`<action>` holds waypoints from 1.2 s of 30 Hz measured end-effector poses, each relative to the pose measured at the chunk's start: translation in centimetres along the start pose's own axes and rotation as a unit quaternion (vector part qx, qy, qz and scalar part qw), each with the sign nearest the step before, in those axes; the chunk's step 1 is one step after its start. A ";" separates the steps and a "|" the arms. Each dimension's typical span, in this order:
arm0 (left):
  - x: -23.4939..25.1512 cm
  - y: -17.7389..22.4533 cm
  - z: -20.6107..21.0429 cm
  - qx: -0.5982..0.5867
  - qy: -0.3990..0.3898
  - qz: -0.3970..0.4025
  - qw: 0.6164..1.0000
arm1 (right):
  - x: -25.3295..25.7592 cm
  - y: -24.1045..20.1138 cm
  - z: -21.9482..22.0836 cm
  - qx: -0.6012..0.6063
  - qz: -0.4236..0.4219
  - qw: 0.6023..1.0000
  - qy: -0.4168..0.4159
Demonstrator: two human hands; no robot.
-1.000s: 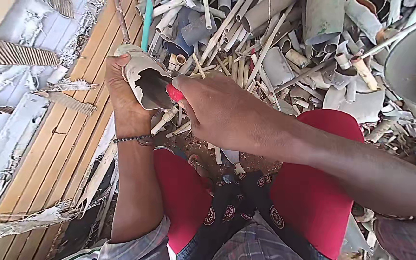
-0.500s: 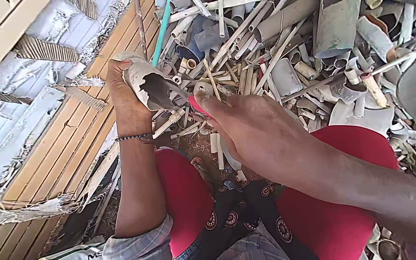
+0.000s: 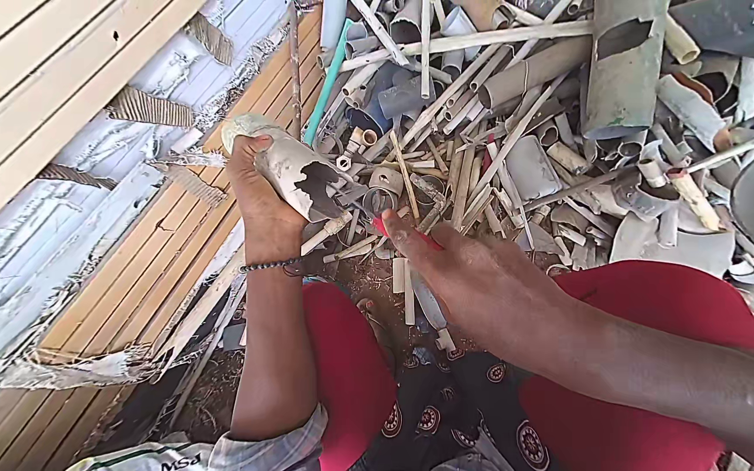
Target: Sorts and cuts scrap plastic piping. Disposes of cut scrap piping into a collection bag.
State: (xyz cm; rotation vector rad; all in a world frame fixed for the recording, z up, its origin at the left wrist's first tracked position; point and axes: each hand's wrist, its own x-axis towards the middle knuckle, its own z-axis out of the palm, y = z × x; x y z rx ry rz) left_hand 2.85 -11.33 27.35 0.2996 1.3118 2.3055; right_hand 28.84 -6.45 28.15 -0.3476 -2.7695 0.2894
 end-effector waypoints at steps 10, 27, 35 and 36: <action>-1.3 0.0 -1.3 0.157 0.094 0.015 0.983 | 1.7 7.3 -5.2 0.027 0.214 0.976 -0.040; -1.1 -2.1 0.9 0.128 -0.024 0.093 0.987 | 4.9 4.1 -2.2 0.615 0.325 0.715 0.074; -0.6 -0.7 -4.9 -0.170 -0.147 -0.034 0.974 | 5.4 3.6 -2.5 0.665 0.335 0.667 -0.011; -1.4 -0.6 -4.7 -0.199 -0.081 -0.045 0.975 | 5.5 3.4 -2.1 0.665 0.333 0.668 -0.030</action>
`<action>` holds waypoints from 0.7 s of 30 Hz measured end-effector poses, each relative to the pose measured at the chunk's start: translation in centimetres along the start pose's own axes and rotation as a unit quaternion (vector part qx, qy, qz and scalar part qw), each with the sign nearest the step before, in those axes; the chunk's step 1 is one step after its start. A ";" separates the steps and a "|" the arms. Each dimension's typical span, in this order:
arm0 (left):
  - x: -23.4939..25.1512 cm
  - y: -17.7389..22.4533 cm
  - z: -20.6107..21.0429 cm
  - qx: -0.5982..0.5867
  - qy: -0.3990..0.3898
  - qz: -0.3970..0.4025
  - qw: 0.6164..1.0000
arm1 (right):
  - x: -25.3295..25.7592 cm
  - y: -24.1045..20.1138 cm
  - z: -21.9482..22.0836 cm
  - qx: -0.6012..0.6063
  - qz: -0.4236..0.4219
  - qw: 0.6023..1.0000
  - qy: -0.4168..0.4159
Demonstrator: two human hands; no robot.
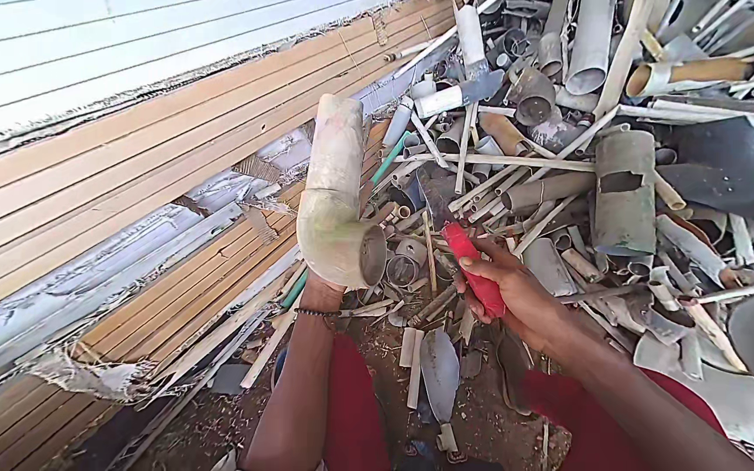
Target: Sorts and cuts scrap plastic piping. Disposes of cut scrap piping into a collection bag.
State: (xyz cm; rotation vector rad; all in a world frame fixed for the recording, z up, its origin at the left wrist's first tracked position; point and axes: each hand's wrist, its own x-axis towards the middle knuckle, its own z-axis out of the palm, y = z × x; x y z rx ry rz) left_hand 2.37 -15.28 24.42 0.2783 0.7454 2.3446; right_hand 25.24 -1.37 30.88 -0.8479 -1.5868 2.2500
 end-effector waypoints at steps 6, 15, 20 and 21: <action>-2.4 -3.1 5.1 0.089 -0.053 -0.081 0.991 | -0.5 2.6 4.4 0.080 0.076 0.987 0.117; -2.6 -8.4 4.4 0.323 -0.014 -0.059 0.945 | 1.6 2.3 3.6 0.065 0.025 0.982 0.178; -3.2 -9.0 5.1 0.314 -0.040 -0.097 0.944 | 1.9 0.9 2.2 0.143 0.040 0.972 0.181; -3.1 -8.8 5.3 0.302 -0.038 -0.082 0.949 | 1.8 0.6 1.9 0.161 0.035 0.972 0.168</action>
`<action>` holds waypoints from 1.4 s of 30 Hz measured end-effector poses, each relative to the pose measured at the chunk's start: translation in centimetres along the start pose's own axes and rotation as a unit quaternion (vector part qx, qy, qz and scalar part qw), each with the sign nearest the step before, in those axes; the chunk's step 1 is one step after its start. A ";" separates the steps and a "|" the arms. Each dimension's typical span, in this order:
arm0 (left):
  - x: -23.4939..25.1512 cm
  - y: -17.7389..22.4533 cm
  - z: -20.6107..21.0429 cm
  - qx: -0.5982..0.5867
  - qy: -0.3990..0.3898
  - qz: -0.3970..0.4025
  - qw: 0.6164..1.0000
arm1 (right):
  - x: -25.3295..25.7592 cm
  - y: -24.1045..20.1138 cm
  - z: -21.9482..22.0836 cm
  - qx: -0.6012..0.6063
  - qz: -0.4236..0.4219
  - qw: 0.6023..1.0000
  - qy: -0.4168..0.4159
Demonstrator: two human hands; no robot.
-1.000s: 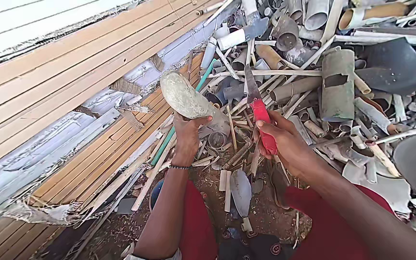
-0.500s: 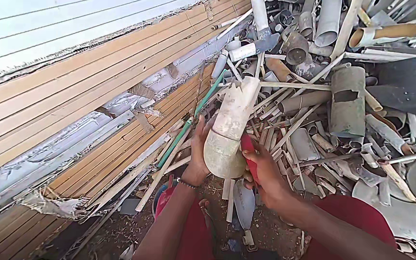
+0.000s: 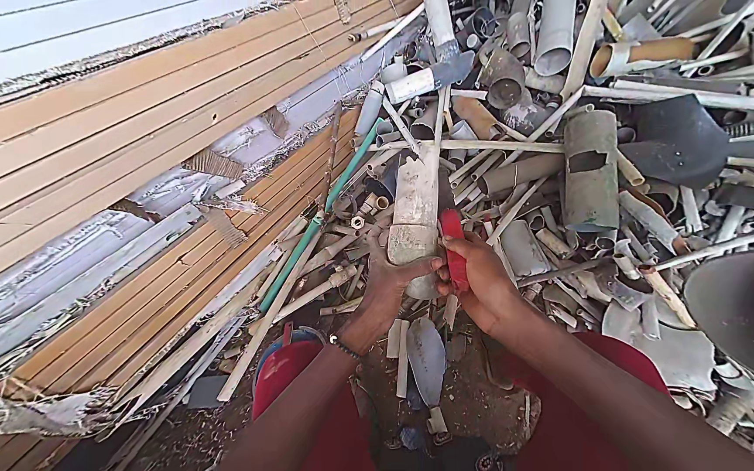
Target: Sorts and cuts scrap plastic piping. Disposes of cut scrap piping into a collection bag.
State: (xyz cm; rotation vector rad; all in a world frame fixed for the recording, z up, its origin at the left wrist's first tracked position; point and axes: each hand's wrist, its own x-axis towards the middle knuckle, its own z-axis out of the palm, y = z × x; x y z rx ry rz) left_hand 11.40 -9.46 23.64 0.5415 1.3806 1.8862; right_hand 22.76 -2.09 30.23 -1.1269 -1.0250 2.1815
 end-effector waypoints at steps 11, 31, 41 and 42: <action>3.7 7.7 -9.4 -0.341 0.083 0.170 0.921 | -3.6 -3.0 -4.5 -0.335 -0.175 0.880 -0.288; 3.0 7.2 -10.7 -0.239 -0.100 0.237 0.936 | -7.2 4.2 -3.7 -0.612 -0.526 0.570 -0.153; 2.4 7.5 -11.1 -0.150 -0.064 0.286 0.944 | -6.6 3.6 -4.5 -0.646 -0.520 0.551 -0.091; 2.5 7.2 -11.7 -0.155 -0.085 0.296 0.939 | -6.8 3.5 -4.6 -0.607 -0.488 0.607 -0.155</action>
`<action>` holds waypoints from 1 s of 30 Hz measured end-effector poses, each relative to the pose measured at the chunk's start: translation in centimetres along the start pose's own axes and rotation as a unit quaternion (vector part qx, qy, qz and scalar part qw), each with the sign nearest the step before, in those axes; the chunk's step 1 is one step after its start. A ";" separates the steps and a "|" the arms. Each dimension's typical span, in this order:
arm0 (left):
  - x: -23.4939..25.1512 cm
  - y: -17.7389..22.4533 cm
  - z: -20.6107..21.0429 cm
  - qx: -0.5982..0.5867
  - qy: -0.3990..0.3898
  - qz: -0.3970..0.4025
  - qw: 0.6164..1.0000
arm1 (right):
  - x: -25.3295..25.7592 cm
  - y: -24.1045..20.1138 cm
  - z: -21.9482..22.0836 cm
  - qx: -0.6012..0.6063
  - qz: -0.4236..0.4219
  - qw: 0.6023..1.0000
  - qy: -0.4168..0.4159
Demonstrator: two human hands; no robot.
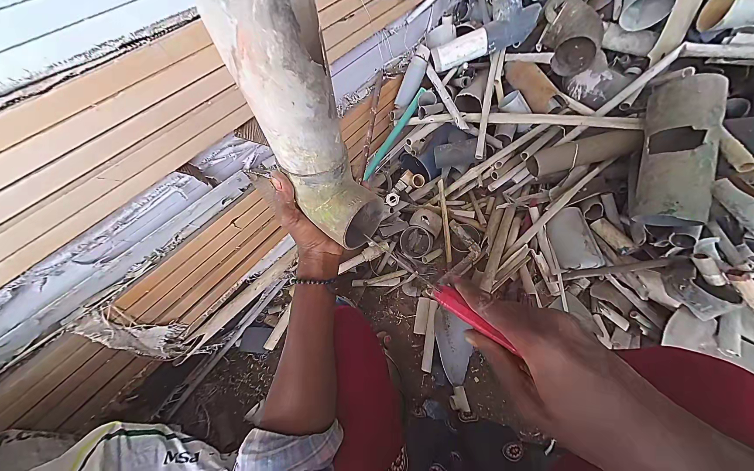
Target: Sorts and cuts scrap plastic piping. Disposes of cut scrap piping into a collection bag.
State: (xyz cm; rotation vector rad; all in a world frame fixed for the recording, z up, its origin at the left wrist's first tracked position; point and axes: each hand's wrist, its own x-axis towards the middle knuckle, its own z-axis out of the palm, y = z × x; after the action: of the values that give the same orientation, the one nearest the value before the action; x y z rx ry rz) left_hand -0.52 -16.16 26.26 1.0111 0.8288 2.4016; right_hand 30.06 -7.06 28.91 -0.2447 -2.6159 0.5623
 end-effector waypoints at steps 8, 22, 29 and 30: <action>-0.3 -0.2 -0.5 -0.097 -0.065 -0.033 0.993 | 1.1 0.5 -1.4 0.224 0.030 0.969 -0.100; -1.1 -2.9 4.2 -0.033 0.056 -0.156 0.986 | 1.1 -0.8 0.1 -0.076 0.005 0.997 0.032; 0.0 -1.4 0.9 -0.130 0.014 -0.064 0.989 | -0.6 -3.8 -0.8 -0.150 0.002 0.988 -0.021; 0.1 -1.4 0.9 -0.125 0.011 -0.064 0.990 | -0.4 -3.7 -0.3 -0.172 -0.001 0.985 -0.005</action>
State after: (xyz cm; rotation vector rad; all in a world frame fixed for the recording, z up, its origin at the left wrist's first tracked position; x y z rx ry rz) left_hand 0.26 -14.69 25.88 0.8103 0.5638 2.3396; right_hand 30.27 -10.40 30.52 -0.3464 -2.7109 0.1061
